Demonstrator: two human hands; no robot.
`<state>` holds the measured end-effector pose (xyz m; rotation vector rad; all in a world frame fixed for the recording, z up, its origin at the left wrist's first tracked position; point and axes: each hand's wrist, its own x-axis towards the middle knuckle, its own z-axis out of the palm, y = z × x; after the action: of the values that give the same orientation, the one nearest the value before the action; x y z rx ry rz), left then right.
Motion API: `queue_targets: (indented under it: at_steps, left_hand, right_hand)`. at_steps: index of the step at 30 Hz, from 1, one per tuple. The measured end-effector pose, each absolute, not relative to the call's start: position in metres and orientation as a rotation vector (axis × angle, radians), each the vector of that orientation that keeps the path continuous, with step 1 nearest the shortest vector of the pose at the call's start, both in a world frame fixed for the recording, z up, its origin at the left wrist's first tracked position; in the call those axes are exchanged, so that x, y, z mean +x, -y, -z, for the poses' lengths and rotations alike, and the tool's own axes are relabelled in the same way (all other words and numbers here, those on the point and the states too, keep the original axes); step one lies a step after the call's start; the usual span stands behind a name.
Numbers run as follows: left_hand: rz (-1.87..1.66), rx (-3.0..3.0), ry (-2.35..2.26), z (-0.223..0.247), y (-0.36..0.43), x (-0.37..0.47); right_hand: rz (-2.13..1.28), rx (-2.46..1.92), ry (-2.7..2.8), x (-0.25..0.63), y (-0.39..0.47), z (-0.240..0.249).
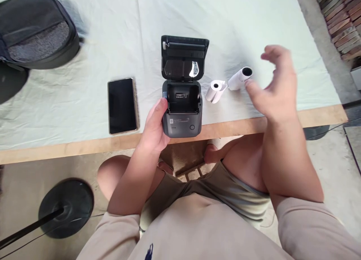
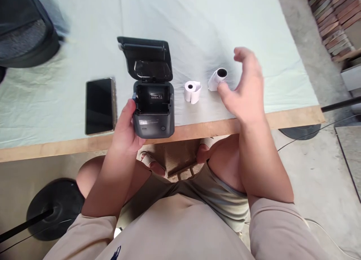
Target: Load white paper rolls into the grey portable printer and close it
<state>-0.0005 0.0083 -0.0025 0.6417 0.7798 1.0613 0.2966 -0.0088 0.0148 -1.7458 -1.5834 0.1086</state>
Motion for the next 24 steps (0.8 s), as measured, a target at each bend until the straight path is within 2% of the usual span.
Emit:
queue_targets:
  at_steps: [3,9,12,19,24]
  left_hand:
    - [-1.047,0.647,-0.752,0.004,-0.009,-0.002]
    - [-1.067,0.628,-0.747,0.003,-0.008,-0.001]
    - [-1.026,0.606,-0.739,0.001,-0.007,0.000]
    - [-1.042,0.646,-0.689,0.001,-0.004,0.001]
    - [-1.078,0.702,-0.684,0.002,-0.003,0.002]
  right_hand:
    - [0.096,-1.577,1.746,0.265,0.015,-0.021]
    - [0.135,-1.798,2.008,0.217,0.001,0.005]
    - [0.123,-1.758,2.037,0.217,-0.001,0.008]
    - [-0.034,-1.506,2.148,0.190,-0.005,-0.018]
    - [-0.011,-1.479,2.175,0.181,-0.001,-0.034]
